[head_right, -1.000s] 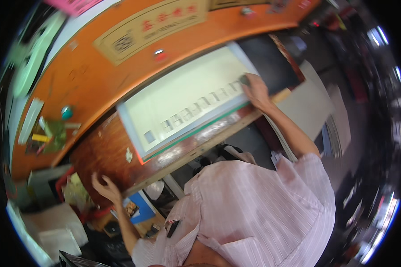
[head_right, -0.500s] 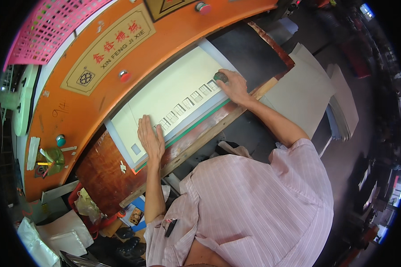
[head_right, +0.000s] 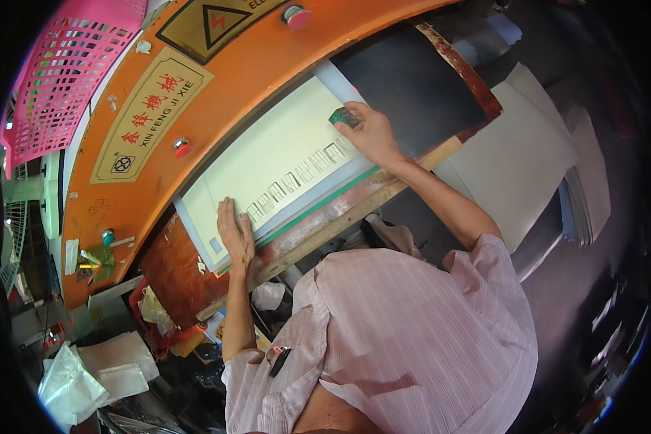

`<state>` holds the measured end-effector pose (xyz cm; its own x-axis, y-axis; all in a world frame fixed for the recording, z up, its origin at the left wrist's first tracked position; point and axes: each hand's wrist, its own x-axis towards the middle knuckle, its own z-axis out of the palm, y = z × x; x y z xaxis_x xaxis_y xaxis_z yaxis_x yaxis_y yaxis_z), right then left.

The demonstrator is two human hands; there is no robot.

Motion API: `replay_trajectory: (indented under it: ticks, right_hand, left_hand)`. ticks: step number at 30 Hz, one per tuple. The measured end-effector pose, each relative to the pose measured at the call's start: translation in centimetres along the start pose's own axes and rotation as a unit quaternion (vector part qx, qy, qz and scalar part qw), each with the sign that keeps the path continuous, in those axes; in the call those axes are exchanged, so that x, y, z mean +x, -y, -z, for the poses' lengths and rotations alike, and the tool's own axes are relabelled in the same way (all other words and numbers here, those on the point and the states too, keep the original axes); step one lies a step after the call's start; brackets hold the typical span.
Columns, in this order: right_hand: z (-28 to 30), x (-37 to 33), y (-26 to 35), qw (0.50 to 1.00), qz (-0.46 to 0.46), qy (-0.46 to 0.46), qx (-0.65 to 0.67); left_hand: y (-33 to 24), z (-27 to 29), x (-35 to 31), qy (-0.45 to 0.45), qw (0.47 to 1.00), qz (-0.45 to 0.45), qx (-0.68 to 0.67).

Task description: The person uses scissors to trim a sheet of paper, then repeatedly presses a small block onto a grid of printed squares. They peel away a backing layer to reveal cut-out sections, separate the grid into individual pieces, and place them into a plastic bag.

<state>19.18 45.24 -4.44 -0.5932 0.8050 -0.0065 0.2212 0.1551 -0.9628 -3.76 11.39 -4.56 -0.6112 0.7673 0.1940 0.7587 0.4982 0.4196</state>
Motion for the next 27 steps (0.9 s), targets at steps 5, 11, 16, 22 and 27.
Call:
replay_trajectory:
  ticks: [5,11,16,22,27]
  right_hand:
    - [-0.5,2.6,0.0,0.895,-0.199,0.115,0.383]
    - [-1.2,2.2,0.9,0.832,-0.238,0.166,0.472]
    - [-7.0,0.3,4.2,0.965,-0.119,0.153,0.174]
    - [-19.0,-3.1,7.0,0.98,0.08,0.18,-0.008]
    - [-28.8,-5.6,9.7,0.941,0.264,0.203,-0.061]
  left_hand:
    - [-0.3,1.4,-2.6,-0.106,0.991,0.079,-0.026]
    - [1.7,1.6,-9.2,-0.199,0.968,0.133,-0.072]
    - [3.8,1.6,-14.2,-0.214,0.957,0.182,-0.075]
    - [4.0,0.4,-15.1,-0.185,0.96,0.208,-0.041]
    - [3.9,0.9,-15.1,-0.164,0.96,0.217,-0.059]
